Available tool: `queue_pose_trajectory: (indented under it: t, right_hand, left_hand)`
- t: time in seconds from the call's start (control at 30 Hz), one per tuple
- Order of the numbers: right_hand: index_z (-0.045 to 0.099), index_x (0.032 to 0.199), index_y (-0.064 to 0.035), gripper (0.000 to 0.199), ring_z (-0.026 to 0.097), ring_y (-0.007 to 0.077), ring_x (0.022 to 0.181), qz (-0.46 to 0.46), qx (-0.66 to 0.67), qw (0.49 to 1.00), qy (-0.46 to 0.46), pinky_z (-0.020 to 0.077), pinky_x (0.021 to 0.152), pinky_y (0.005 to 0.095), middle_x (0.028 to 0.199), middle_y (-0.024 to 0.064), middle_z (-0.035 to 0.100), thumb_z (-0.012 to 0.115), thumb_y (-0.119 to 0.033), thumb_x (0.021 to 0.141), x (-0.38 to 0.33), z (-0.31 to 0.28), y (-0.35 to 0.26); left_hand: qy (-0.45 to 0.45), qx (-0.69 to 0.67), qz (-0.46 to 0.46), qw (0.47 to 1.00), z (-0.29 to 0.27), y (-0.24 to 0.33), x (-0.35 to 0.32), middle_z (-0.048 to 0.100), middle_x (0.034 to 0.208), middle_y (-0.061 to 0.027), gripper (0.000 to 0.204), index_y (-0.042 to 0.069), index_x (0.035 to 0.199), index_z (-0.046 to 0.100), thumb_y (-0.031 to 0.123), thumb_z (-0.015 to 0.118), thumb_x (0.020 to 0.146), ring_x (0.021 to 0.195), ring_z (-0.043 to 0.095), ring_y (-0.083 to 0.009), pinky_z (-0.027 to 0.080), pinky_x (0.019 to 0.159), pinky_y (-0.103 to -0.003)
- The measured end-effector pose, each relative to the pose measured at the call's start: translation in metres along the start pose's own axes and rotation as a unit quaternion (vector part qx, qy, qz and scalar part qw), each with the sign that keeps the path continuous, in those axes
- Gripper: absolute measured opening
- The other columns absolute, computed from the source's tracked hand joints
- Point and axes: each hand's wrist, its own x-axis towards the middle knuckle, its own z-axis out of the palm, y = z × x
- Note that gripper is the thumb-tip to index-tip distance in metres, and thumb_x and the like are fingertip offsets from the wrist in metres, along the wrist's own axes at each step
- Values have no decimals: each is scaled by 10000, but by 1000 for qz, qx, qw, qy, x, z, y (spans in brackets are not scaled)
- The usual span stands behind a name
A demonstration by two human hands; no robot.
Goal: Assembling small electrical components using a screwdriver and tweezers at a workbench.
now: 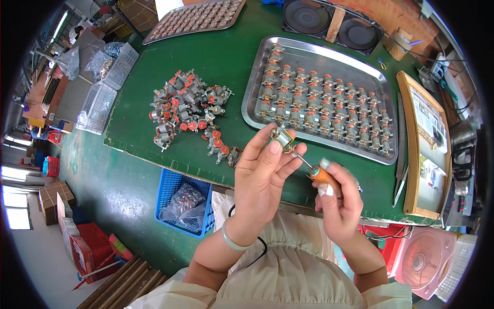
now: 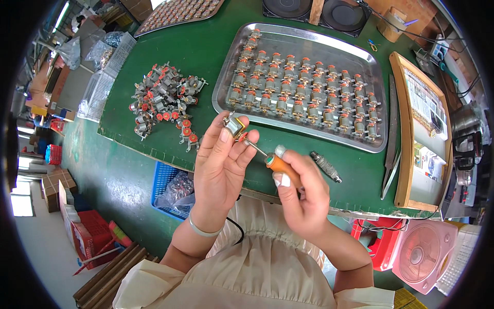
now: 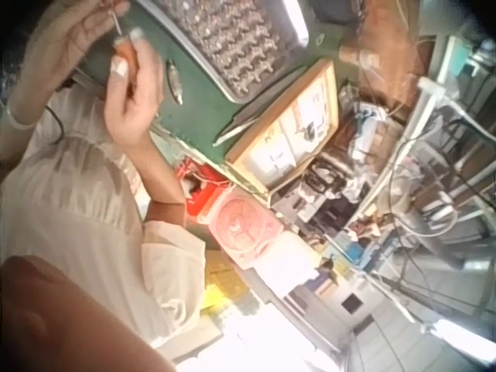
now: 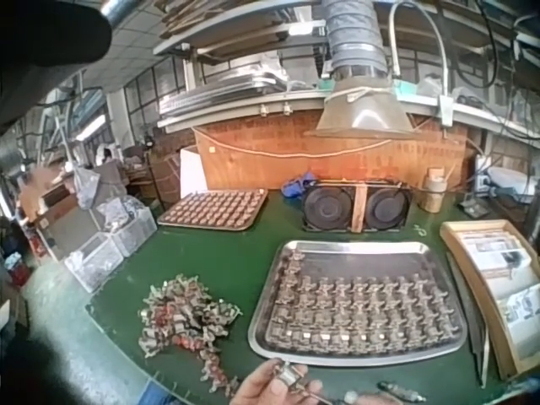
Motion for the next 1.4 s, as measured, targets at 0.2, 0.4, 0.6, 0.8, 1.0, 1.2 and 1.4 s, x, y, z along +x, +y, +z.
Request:
queue_pose_trajectory:
  t: [0.2,0.4,0.6,0.8,1.0,1.2,1.4]
  right_hand:
    - [505,1073,50,240,517,137,630,-238,-227,944,30,412,500,217,769,120,538,498,-83,874,12,3,5]
    - [453,1054,12,317,379,80,419,356,522,768,-107,304,400,204,539,64,461,349,-268,948,12,-12,0]
    - [418,1095,8,247,414,44,495,-33,53,998,31,335,453,181,586,30,486,429,-162,916,3,3,9]
    - [437,1064,23,427,358,72,448,343,427,829,-114,243,384,209,600,45,474,376,-372,915,7,-9,1]
    - [409,1065,-5,357,443,84,542,94,103,990,13,326,466,196,656,66,483,335,-332,943,3,2,2]
    - [543,848,19,440,323,75,392,368,354,860,0,263,383,195,488,60,458,345,-364,938,11,2,-12]
    - [538,910,16,380,390,86,395,396,329,848,-124,287,375,207,522,79,491,415,-343,919,15,-17,-5]
  left_hand:
    - [-7,33,32,999,3,0,-1,554,1079,-136,308,51,1193,424,116,467,896,925,602,-222,537,744,-287]
    - [-31,50,88,994,-1,0,-4,549,1104,-172,334,11,1204,403,76,480,886,935,597,-268,522,766,-322]
    - [-29,78,111,990,7,2,-10,548,1106,-183,331,5,1206,399,74,471,890,940,595,-279,517,776,-334]
    - [-34,83,124,988,4,0,-11,547,1108,-189,329,3,1206,398,68,467,891,934,597,-284,515,782,-336]
    - [-14,91,125,988,5,0,-11,546,1108,-190,330,-4,1202,399,64,472,887,936,595,-286,511,791,-347]
    - [-16,81,113,990,4,-3,-7,549,1101,-187,335,-7,1202,401,61,479,883,932,597,-284,511,789,-348]
    - [-13,87,107,990,2,-1,-10,549,1102,-186,337,-7,1199,407,59,487,878,924,600,-278,515,778,-337]
